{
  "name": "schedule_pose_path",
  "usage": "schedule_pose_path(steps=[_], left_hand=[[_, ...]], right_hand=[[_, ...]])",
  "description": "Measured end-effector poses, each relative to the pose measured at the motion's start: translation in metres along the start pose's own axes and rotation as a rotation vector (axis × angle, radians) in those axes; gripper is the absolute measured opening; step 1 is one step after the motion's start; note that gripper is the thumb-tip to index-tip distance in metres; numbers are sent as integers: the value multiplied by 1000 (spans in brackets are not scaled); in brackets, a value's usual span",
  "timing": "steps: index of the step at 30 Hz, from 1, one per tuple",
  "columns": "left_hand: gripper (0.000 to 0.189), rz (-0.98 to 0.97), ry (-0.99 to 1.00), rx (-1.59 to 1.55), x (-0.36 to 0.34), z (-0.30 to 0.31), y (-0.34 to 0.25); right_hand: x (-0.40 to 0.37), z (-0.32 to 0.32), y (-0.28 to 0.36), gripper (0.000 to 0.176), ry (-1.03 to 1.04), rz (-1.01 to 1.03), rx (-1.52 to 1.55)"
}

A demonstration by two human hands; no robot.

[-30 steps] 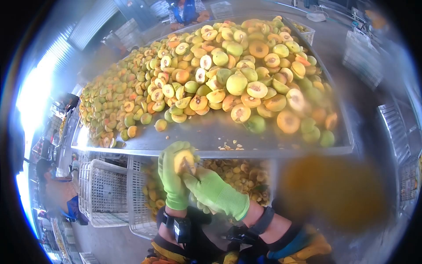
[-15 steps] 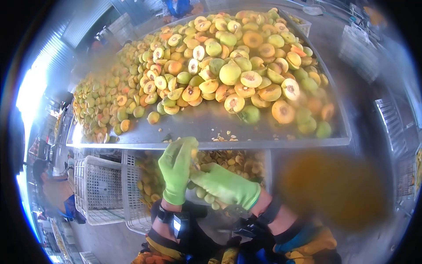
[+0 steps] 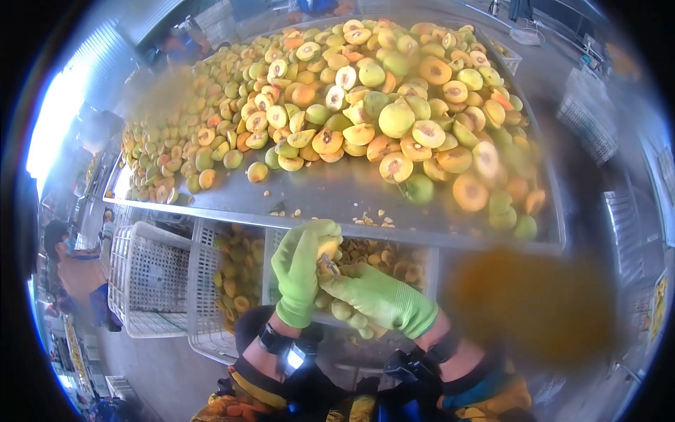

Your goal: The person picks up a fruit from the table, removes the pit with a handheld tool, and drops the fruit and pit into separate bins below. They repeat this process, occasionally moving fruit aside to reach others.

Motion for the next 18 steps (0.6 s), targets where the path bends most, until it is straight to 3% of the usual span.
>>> schedule_pose_path(steps=[2,3,5,6,9,13,15,16,18], left_hand=[[20,-58,102,307,4,-7,-4],[20,-58,102,307,6,-2,-7],[18,460,381,-162,1,-14,24],[18,498,425,-141,-3,-16,15],[31,427,478,111,5,-14,19],[30,274,482,146,2,-19,10],[28,54,187,211,4,-8,0],[28,55,188,212,6,-6,-1],[22,354,427,-87,6,-16,16]], right_hand=[[-3,1,1,47,-81,14,-139],[-4,7,5,46,-163,37,-279],[-1,10,-4,44,-53,-10,-206],[0,4,-10,42,61,-59,-135],[1,5,-8,40,-11,-43,-193],[0,3,-2,41,-38,29,-184],[4,-4,-17,42,116,-133,180],[3,-3,-14,42,116,-132,181],[0,4,-8,42,55,-162,-107]])
Point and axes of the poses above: each hand's wrist, its own x-axis towards the middle knuckle, its own z-axis out of the back of the hand, y = z × x, the point moved 8 cm from there along x, towards the middle knuckle, and after that the axes turned 7 degrees about z, right-handed, at the moved point
